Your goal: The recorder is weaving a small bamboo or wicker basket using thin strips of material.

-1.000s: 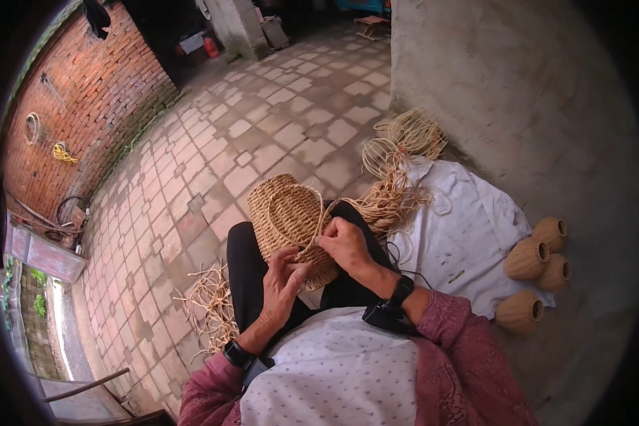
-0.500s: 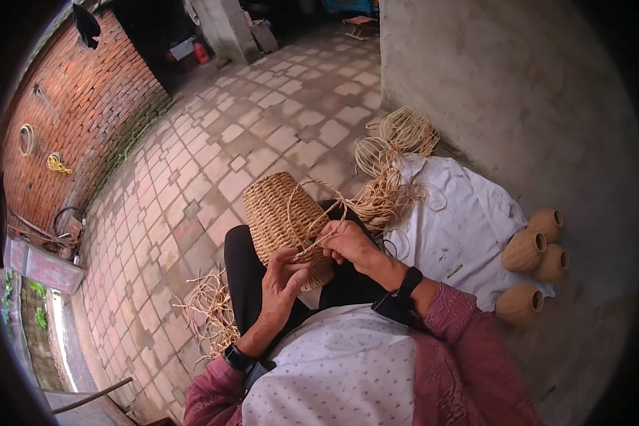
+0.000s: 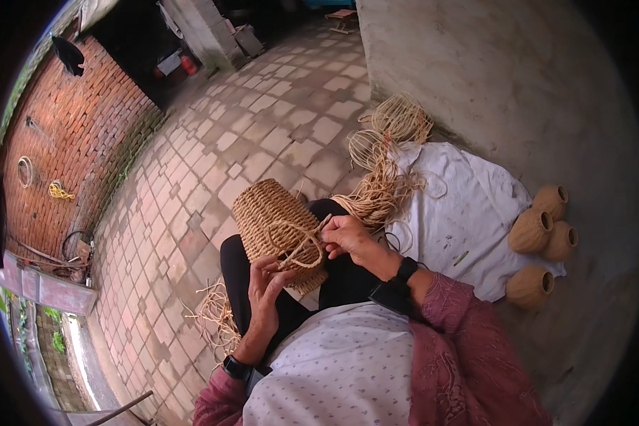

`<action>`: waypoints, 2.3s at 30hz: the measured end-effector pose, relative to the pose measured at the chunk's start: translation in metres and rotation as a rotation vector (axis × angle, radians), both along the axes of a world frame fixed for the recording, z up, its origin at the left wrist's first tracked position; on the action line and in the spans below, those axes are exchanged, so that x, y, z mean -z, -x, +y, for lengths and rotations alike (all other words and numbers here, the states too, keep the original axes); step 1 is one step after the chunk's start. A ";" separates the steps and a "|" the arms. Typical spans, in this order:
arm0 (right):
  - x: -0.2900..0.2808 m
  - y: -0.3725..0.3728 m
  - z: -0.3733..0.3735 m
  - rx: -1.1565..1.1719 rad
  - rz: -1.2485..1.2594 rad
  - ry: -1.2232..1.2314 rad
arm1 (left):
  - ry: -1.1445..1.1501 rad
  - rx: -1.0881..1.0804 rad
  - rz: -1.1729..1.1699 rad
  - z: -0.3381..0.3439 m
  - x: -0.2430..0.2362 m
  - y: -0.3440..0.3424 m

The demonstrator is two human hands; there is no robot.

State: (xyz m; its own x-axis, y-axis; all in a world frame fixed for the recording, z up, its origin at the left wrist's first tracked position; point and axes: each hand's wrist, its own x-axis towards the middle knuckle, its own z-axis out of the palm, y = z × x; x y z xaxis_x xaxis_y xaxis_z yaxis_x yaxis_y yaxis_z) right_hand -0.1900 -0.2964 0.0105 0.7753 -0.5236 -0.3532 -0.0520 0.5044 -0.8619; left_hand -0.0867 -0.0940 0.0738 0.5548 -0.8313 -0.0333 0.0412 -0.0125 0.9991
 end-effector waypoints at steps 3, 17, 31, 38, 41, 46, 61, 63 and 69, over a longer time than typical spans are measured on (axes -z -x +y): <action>0.011 -0.008 0.002 -0.004 0.005 0.027 | -0.014 -0.004 -0.015 0.001 -0.001 0.000; -0.027 -0.015 0.001 -0.268 0.064 0.072 | -0.005 -0.299 0.486 0.019 0.027 -0.038; 0.053 0.070 -0.107 0.526 0.239 0.400 | -0.019 -0.300 0.549 0.018 0.022 -0.043; 0.080 0.141 -0.147 0.587 0.283 0.182 | -0.001 -0.261 0.519 0.024 0.021 -0.047; 0.082 0.134 -0.148 0.595 0.224 0.107 | -0.058 -0.295 0.444 0.020 0.012 -0.040; 0.106 0.137 -0.137 0.510 0.172 -0.001 | -0.157 -0.301 -0.953 -0.004 -0.015 -0.026; 0.119 0.127 -0.127 0.636 -0.025 -0.136 | -0.293 0.193 -1.026 -0.040 -0.041 -0.026; 0.121 0.123 -0.122 0.680 0.001 -0.141 | -0.387 0.298 -1.066 -0.040 -0.040 -0.033; 0.125 0.122 -0.116 0.496 0.618 0.217 | -0.777 0.560 -0.211 -0.059 -0.065 -0.052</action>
State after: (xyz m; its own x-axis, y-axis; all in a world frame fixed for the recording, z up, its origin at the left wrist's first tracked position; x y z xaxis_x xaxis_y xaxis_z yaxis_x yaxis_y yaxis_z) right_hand -0.3116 -0.4123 -0.1146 0.1345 -0.8601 -0.4921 -0.3642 0.4189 -0.8318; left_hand -0.0344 -0.1528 0.1388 0.1439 -0.7644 -0.6285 -0.3495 -0.6335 0.6903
